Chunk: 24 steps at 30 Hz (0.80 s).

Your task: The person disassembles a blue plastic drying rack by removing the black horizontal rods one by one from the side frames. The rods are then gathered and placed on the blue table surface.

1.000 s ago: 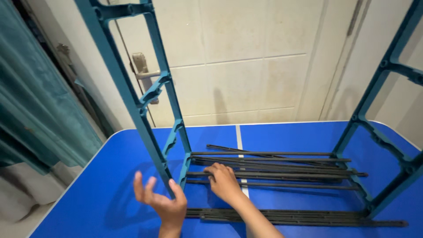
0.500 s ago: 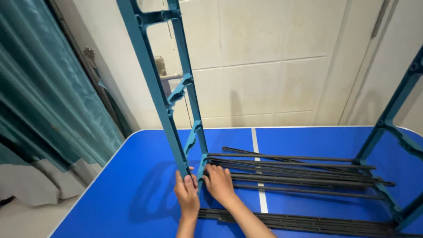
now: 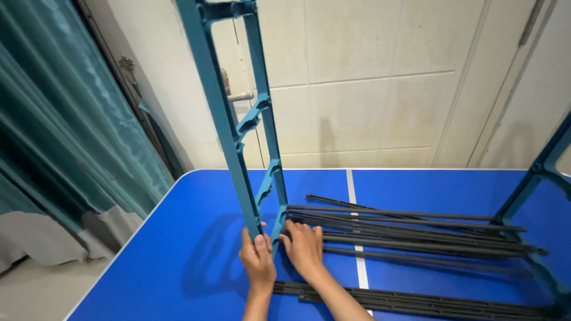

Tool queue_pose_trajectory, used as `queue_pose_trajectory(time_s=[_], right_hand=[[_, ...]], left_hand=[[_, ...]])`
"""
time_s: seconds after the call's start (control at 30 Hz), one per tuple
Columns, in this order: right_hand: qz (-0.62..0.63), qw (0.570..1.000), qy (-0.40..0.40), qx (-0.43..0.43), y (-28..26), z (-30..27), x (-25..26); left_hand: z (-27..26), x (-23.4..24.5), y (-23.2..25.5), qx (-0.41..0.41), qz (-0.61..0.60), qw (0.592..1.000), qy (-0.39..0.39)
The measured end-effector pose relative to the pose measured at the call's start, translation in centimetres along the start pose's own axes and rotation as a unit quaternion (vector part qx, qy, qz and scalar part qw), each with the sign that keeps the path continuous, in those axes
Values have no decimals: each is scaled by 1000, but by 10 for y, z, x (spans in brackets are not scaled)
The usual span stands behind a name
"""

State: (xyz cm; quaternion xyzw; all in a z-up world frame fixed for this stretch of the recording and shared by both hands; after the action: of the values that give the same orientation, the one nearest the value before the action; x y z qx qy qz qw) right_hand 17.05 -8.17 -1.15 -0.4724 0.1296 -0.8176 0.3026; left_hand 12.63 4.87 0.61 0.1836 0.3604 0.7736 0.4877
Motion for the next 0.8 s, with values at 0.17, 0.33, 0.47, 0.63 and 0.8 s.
queue_pose_trajectory(time_s=[0.17, 0.33, 0.47, 0.63, 0.8], right_hand=[[-4, 1000, 19, -10, -4, -3, 11], [23, 1000, 13, -2, 0, -9, 5], [69, 998, -6, 3, 8, -14, -2], [186, 980, -66, 40, 9, -19, -2], [271, 952, -57, 130, 3, -31, 44]], left_hand=[[4, 3, 0, 17, -1, 1000, -7], [4, 2, -1, 36, -13, 999, -13], [7, 2, 3, 30, 0, 1000, -7], [8, -1, 8, 31, 15, 999, -18], [9, -2, 9, 51, -2, 999, -12]])
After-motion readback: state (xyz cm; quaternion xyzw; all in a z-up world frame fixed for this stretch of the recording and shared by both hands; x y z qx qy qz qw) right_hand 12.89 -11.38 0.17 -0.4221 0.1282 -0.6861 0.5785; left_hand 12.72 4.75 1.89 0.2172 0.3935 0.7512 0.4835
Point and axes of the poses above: each hand's wrist, its own z-axis towards the middle knuckle, its own x-axis out of the back of the hand, y = z × x, the point moved 5 cm from there along z, towards the middle knuckle, and after that the axes turned 2 degrees about z, right-handed, at the moved point
